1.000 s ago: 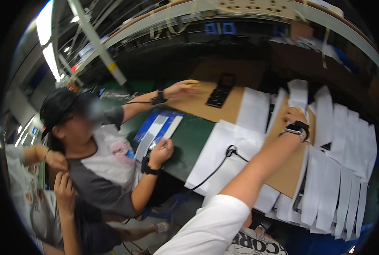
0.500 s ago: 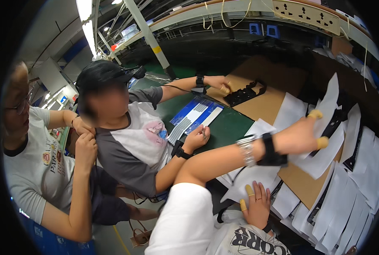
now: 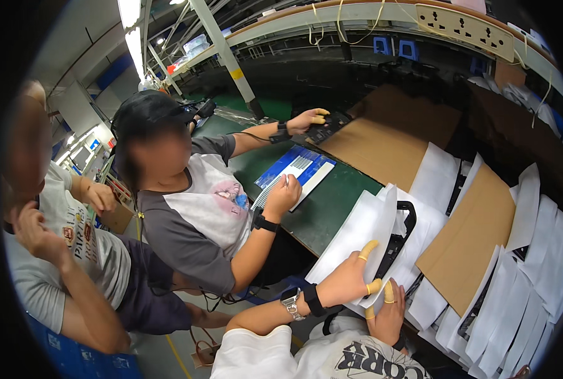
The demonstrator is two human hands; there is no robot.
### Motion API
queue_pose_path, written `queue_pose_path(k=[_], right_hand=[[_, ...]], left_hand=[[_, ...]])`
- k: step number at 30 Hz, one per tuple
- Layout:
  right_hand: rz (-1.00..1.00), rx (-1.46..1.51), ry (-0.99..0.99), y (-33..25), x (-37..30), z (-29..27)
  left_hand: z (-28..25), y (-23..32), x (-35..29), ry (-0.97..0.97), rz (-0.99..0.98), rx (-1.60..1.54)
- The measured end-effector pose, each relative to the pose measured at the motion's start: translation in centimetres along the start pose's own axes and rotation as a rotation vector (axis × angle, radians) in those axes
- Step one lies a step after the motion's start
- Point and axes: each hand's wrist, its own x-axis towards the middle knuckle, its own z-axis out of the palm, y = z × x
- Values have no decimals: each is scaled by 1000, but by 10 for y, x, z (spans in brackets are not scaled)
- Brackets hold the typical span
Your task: The worker is assembling electronic components, specifically handling plastic housings and internal parts at a factory workstation.
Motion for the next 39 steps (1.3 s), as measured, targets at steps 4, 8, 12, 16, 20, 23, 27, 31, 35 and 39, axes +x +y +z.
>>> queue_pose_path(k=[4, 8, 12, 16, 20, 23, 27, 31, 35, 39], right_hand=[[75, 152, 65, 0, -5, 1], [43, 310, 109, 1, -1, -1], [62, 278, 119, 3, -1, -3], [61, 244, 80, 0, 2, -8], [54, 202, 33, -2, 4, -12], [95, 74, 27, -7, 5, -5], [27, -241, -85, -10, 6, -3], [54, -240, -99, -11, 8, -3], [44, -226, -122, -13, 5, -4], [66, -223, -119, -10, 8, -3]], left_hand=[[0, 2, -2, 28, 33, 3], [-2, 2, -3, 22, 71, 5], [-13, 7, -6, -40, 50, 20], [-23, -13, -8, -96, -50, -158], [-36, -40, -6, 98, 93, -328], [-41, -49, -5, 261, 87, -202], [-29, -66, -2, 307, 39, -18], [-28, -50, 0, 297, -101, 296], [-21, -90, 12, 377, 144, -15], [-54, -47, 20, 279, 17, -410]])
